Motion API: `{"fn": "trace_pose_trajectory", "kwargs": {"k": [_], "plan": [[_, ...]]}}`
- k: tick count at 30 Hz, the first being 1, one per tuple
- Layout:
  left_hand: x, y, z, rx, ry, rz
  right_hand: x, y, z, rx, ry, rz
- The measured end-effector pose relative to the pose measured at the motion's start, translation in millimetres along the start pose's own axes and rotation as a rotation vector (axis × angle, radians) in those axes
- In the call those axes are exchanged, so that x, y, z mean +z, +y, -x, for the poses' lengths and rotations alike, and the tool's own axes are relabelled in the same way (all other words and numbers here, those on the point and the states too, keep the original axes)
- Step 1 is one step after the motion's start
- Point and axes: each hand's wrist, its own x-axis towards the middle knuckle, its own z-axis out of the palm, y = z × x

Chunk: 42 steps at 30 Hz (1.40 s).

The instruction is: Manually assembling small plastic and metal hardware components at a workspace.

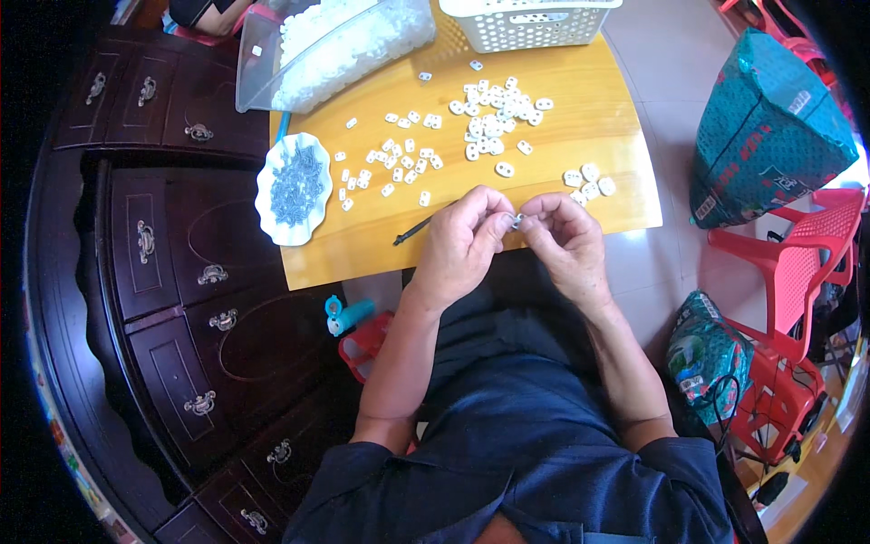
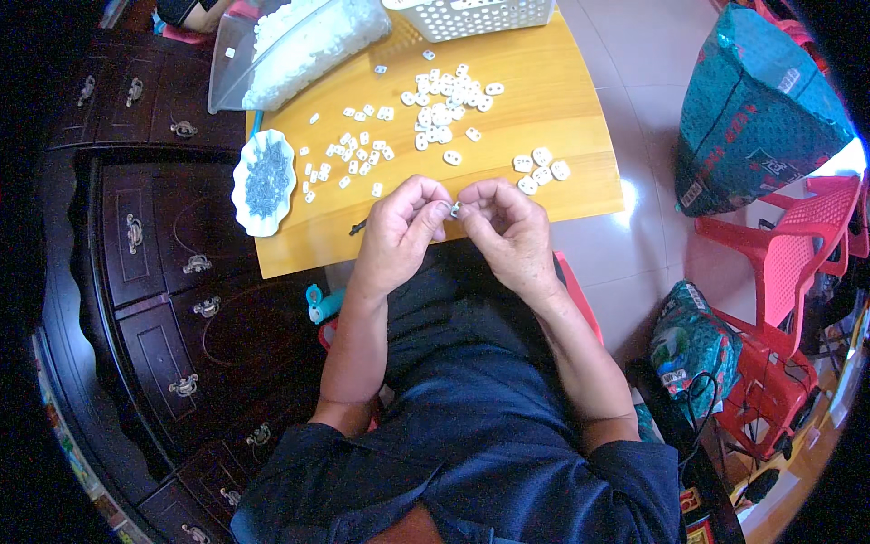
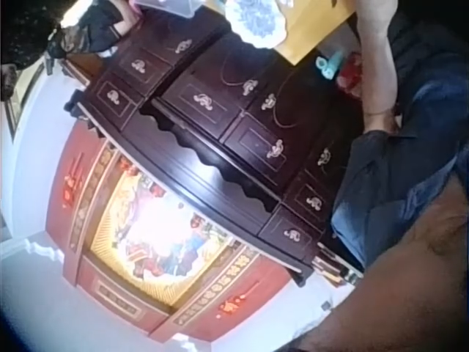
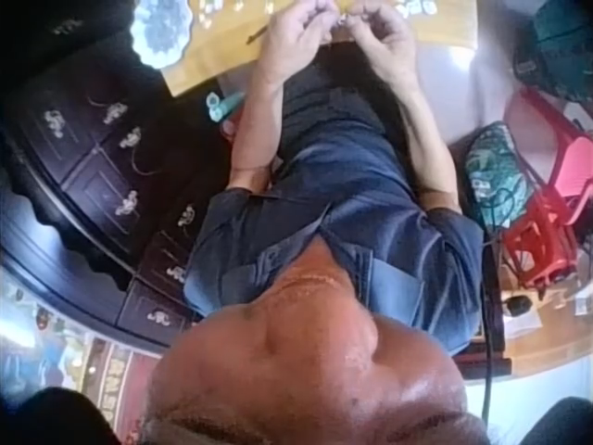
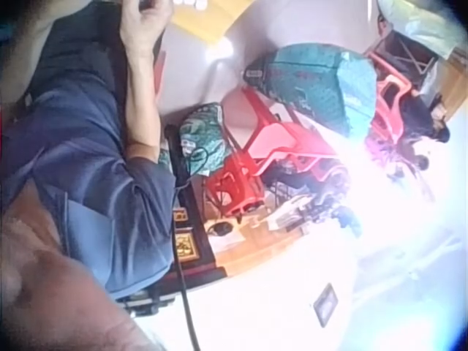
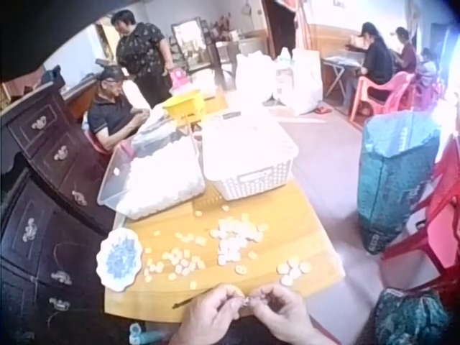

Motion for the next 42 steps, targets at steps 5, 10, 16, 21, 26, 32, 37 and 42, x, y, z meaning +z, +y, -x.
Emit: {"fn": "trace_pose_trajectory", "kwargs": {"k": [5,10,16,21,26,32,37,42], "plan": [[-0.4,4.1,0.2,-0.007,0.056,-0.013,0.2,0.5,0.3,0.011,0.001,-0.019],[-2.5,0.5,0.6,-0.011,0.018,-0.013,0.2,1.2,0.3,0.000,0.000,-0.001],[-5.9,4.3,-1.2,-0.013,-0.013,-0.075,-1.0,3.5,0.1,-0.003,-0.010,0.041],[-6.4,5.3,-2.9,-0.021,-0.040,-0.115,-2.7,5.1,-0.6,-0.011,-0.019,0.050],[-3.6,1.8,-4.2,-0.006,-0.037,-0.103,-2.3,3.4,-1.0,-0.019,-0.025,0.063],[-1.9,6.4,-4.8,-0.042,-0.071,-0.096,-1.1,6.6,0.2,-0.038,-0.020,0.016],[-0.7,7.8,-4.0,-0.057,-0.087,-0.082,-0.1,7.1,0.9,-0.019,0.011,-0.086],[-0.3,9.1,-5.2,-0.042,-0.094,-0.103,-1.1,6.5,0.9,-0.016,0.007,-0.087]]}}
